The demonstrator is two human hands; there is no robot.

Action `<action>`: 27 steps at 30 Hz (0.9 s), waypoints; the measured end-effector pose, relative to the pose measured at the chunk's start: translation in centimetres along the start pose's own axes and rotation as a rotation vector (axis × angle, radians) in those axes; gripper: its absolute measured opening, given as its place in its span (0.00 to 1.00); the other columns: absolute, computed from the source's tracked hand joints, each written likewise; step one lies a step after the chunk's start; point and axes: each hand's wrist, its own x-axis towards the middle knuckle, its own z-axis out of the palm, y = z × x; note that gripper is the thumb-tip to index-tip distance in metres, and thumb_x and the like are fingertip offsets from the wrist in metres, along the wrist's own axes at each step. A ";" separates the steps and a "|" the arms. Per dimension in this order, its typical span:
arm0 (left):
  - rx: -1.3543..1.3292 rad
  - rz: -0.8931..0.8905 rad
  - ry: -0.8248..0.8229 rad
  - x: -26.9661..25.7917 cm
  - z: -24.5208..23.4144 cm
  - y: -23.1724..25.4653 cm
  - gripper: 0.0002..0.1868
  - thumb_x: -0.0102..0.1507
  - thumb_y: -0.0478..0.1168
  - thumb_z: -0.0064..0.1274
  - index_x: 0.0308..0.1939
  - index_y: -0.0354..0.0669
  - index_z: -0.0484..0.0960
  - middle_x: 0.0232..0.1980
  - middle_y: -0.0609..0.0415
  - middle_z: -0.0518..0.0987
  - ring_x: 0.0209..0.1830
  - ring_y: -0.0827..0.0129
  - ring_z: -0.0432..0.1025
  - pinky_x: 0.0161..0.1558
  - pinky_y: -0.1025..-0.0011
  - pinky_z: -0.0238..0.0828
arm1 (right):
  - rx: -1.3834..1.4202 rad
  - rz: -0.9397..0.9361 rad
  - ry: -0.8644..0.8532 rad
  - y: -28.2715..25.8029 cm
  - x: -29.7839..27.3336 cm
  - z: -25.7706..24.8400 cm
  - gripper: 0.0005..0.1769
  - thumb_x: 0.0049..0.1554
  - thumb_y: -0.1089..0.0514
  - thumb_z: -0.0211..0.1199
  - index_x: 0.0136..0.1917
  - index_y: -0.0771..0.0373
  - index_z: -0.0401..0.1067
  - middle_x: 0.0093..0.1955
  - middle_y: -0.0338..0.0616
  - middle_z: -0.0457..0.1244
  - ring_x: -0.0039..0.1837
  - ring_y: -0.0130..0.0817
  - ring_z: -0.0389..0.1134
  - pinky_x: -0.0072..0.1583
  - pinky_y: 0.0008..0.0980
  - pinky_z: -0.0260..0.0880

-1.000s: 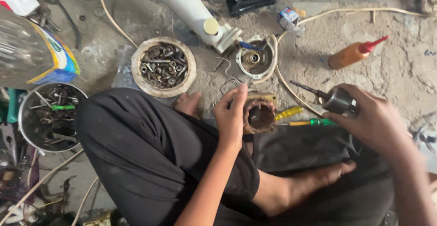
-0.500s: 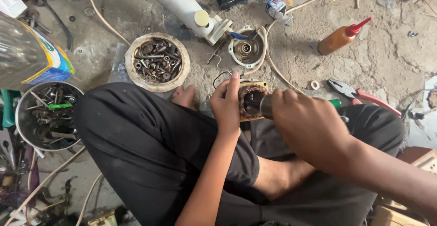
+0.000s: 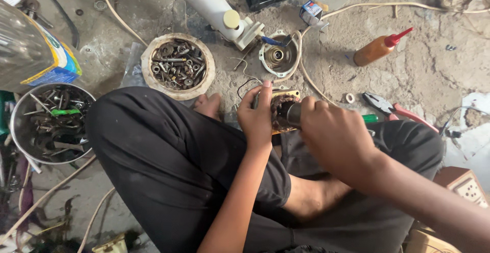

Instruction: The person disassembles a small electric motor, removes the rotor, and uses a screwdriver to clean the commutator segments. They then reassemble the motor components.

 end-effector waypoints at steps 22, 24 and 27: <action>-0.197 -0.281 0.027 1.6 -1.1 -2.9 0.20 0.64 0.48 0.59 0.48 0.33 0.87 0.49 0.56 0.85 0.47 0.77 0.76 0.51 0.75 0.70 | 2.214 0.136 0.894 4.0 -11.9 7.4 0.36 0.56 0.71 0.70 0.73 0.82 0.60 0.67 0.63 0.62 0.68 0.49 0.67 0.77 0.45 0.66; -0.206 -0.263 0.027 1.5 -1.1 -2.9 0.19 0.64 0.48 0.59 0.49 0.35 0.87 0.48 0.58 0.85 0.47 0.80 0.76 0.52 0.77 0.70 | 2.083 0.122 0.912 3.2 -10.4 7.2 0.37 0.54 0.72 0.70 0.73 0.80 0.60 0.68 0.63 0.62 0.70 0.49 0.67 0.78 0.45 0.66; -0.212 -0.249 -0.015 1.1 -1.3 -2.7 0.20 0.68 0.49 0.60 0.46 0.31 0.87 0.42 0.58 0.80 0.39 0.77 0.70 0.43 0.73 0.67 | 2.025 0.123 0.875 2.1 -8.1 6.8 0.38 0.52 0.73 0.69 0.74 0.78 0.61 0.69 0.63 0.63 0.73 0.50 0.66 0.77 0.46 0.65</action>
